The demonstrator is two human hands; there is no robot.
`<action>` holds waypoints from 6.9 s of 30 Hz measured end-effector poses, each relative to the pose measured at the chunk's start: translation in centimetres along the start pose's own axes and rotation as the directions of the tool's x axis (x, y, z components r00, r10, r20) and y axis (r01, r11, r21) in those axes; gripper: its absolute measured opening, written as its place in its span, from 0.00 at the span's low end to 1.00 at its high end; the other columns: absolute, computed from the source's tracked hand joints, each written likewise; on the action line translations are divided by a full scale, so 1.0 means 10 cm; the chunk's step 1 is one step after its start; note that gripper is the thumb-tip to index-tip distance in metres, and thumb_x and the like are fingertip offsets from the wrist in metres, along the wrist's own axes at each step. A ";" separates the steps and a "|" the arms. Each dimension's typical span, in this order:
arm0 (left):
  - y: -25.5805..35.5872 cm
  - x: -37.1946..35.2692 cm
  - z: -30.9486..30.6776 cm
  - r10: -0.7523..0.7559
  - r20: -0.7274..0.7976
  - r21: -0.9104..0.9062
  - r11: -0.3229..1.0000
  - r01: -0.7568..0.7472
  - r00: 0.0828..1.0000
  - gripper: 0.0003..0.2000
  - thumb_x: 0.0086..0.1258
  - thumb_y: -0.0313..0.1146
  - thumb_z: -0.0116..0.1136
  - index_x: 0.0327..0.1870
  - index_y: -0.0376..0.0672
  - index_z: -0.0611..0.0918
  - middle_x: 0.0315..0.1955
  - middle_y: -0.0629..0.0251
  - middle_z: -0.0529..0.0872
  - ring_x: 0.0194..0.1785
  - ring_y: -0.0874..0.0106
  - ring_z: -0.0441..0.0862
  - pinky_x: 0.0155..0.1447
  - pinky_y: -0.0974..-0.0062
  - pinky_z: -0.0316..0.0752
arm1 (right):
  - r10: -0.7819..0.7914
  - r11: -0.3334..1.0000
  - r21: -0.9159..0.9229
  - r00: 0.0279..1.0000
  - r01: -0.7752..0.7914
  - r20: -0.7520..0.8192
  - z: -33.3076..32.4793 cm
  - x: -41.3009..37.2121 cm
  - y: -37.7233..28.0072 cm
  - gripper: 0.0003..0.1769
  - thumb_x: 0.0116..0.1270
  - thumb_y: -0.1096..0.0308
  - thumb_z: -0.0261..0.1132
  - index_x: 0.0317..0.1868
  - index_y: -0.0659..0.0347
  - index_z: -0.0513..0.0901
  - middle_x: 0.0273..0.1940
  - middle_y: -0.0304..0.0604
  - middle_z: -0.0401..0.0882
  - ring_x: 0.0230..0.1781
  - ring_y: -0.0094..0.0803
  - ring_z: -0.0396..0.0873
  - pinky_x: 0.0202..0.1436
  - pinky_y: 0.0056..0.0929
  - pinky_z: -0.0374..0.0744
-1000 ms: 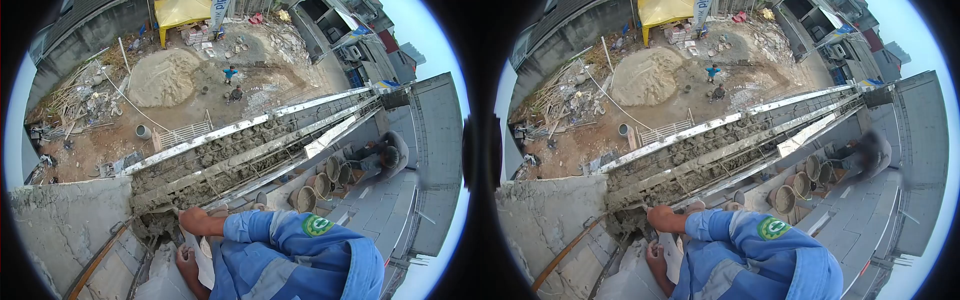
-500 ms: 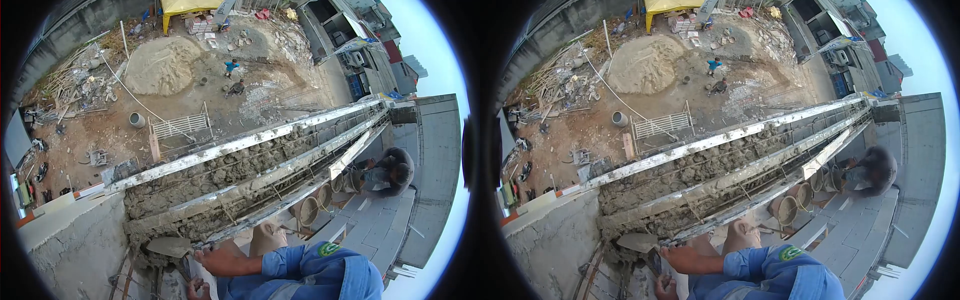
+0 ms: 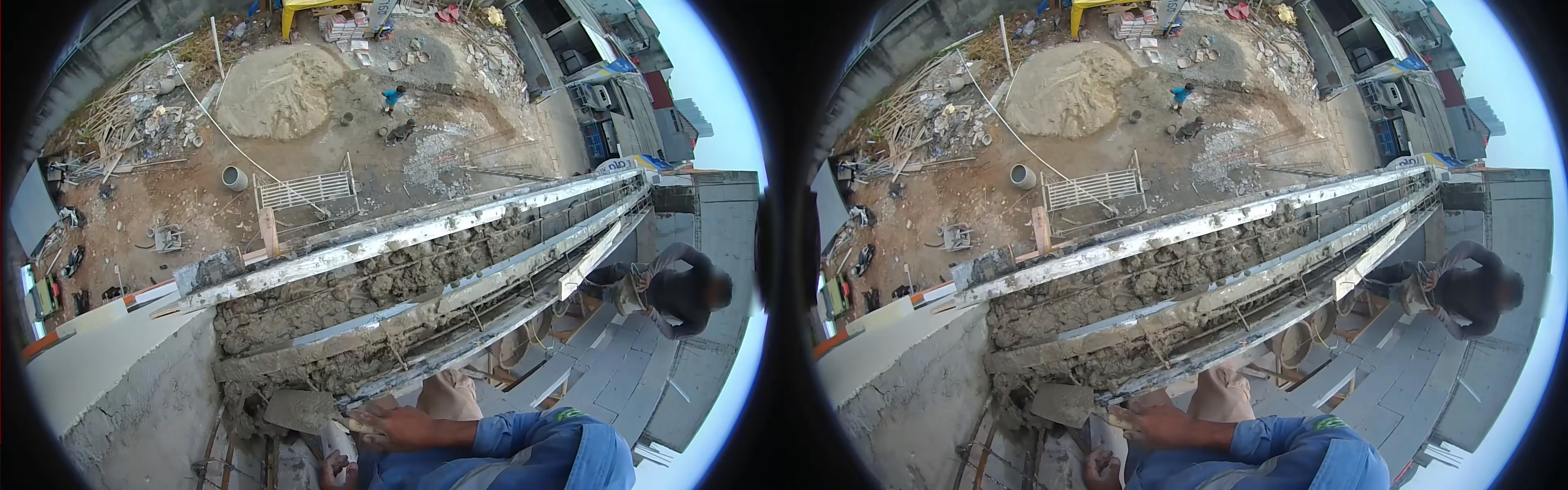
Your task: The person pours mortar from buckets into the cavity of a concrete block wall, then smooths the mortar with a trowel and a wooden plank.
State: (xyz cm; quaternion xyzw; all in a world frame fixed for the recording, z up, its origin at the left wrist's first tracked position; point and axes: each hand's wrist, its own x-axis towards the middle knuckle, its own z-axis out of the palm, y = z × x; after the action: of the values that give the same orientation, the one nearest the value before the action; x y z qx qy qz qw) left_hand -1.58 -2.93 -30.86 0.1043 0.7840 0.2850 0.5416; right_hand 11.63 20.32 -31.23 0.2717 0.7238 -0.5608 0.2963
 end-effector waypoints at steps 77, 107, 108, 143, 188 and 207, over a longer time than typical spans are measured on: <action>-0.04 -0.29 0.36 0.166 -0.236 0.133 0.981 -0.138 0.957 0.25 0.66 0.42 0.66 0.60 0.37 0.77 0.47 0.50 0.87 0.49 0.60 0.85 0.54 0.65 0.78 | -0.274 0.705 -0.704 0.949 0.086 -0.158 -0.44 0.14 -1.25 0.10 0.59 0.70 0.62 0.36 0.59 0.90 0.39 0.54 0.87 0.40 0.46 0.88 0.42 0.40 0.86; -0.13 -0.35 0.50 0.113 -0.202 0.205 0.976 -0.071 0.973 0.25 0.66 0.41 0.65 0.59 0.37 0.77 0.46 0.50 0.87 0.48 0.60 0.86 0.53 0.65 0.79 | -0.156 0.901 -0.433 0.958 0.037 -0.242 -0.14 0.72 -0.84 0.12 0.60 0.68 0.62 0.41 0.65 0.84 0.42 0.58 0.86 0.47 0.51 0.85 0.49 0.46 0.83; -0.19 -0.39 0.55 0.094 -0.185 0.191 0.980 -0.058 0.978 0.25 0.65 0.41 0.65 0.59 0.37 0.77 0.46 0.50 0.87 0.48 0.60 0.86 0.53 0.65 0.79 | -0.142 0.907 -0.421 0.960 0.027 -0.243 -0.19 0.61 -0.95 0.12 0.60 0.68 0.62 0.41 0.65 0.84 0.42 0.58 0.86 0.47 0.51 0.85 0.49 0.46 0.83; -0.20 0.08 0.59 0.098 -0.204 0.028 0.995 -0.094 0.974 0.25 0.66 0.41 0.64 0.58 0.34 0.77 0.45 0.52 0.88 0.48 0.61 0.86 0.55 0.69 0.78 | -0.165 0.959 -0.242 0.985 0.149 -0.048 -0.37 0.39 -1.10 0.22 0.59 0.60 0.58 0.41 0.76 0.83 0.44 0.66 0.82 0.46 0.61 0.81 0.53 0.47 0.79; -0.68 -1.03 2.13 0.198 -0.148 0.378 0.917 -0.130 0.969 0.22 0.66 0.37 0.63 0.55 0.30 0.78 0.44 0.50 0.86 0.46 0.64 0.84 0.54 0.68 0.77 | -0.061 0.705 -0.447 0.581 -0.551 -0.811 -1.73 -3.01 4.33 0.37 0.56 0.63 0.66 0.68 0.56 0.68 0.67 0.49 0.68 0.73 0.48 0.61 0.76 0.53 0.57; 1.04 -3.70 1.06 0.539 -0.782 0.423 0.828 -0.369 0.312 0.17 0.69 0.30 0.63 0.57 0.37 0.80 0.44 0.56 0.87 0.47 0.69 0.84 0.56 0.72 0.77 | -0.519 0.761 -0.584 -0.275 0.284 -0.810 -2.83 -7.44 2.12 0.18 0.73 0.59 0.58 0.50 0.67 0.80 0.44 0.42 0.80 0.46 0.30 0.77 0.51 0.30 0.75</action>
State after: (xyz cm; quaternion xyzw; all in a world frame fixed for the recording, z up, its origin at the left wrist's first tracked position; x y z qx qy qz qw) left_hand 21.06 -8.34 1.47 0.2030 0.9044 0.3712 -0.0558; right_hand 73.83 48.03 15.11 0.3007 0.7831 -0.1790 -0.5140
